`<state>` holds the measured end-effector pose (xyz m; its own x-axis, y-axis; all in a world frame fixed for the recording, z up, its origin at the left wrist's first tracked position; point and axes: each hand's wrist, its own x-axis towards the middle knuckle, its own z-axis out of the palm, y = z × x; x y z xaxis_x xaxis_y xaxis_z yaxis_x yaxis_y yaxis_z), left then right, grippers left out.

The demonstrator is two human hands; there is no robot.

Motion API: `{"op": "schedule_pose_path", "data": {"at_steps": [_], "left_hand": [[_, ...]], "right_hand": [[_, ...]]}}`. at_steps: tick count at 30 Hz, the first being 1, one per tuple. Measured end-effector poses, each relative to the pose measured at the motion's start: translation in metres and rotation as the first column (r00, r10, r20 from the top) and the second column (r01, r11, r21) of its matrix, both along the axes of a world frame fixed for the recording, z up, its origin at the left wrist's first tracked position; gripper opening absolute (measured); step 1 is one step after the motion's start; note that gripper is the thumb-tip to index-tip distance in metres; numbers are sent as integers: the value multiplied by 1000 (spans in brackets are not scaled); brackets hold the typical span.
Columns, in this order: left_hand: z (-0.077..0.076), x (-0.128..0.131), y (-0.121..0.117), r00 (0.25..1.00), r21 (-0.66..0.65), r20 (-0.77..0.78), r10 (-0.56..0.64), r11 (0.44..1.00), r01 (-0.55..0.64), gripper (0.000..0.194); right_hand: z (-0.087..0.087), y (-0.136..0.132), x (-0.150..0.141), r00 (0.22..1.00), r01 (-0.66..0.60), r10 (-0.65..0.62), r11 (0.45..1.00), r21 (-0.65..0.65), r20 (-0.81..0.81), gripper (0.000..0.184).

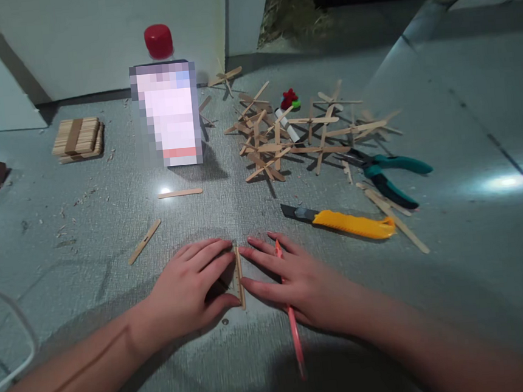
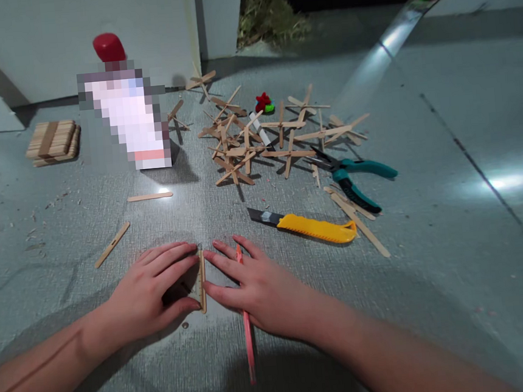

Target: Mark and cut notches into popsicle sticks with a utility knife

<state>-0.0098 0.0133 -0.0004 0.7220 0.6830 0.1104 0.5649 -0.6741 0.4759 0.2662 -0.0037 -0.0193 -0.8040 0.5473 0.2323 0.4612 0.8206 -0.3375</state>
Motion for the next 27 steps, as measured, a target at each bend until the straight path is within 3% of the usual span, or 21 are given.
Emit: {"op": "schedule_pose_path", "data": {"at_steps": [27], "left_hand": [[0,0,0,1000,21,-19,-21,1000,22,61]], "right_hand": [[2,0,-1,1000,20,-20,1000,6,-2,24]]}}
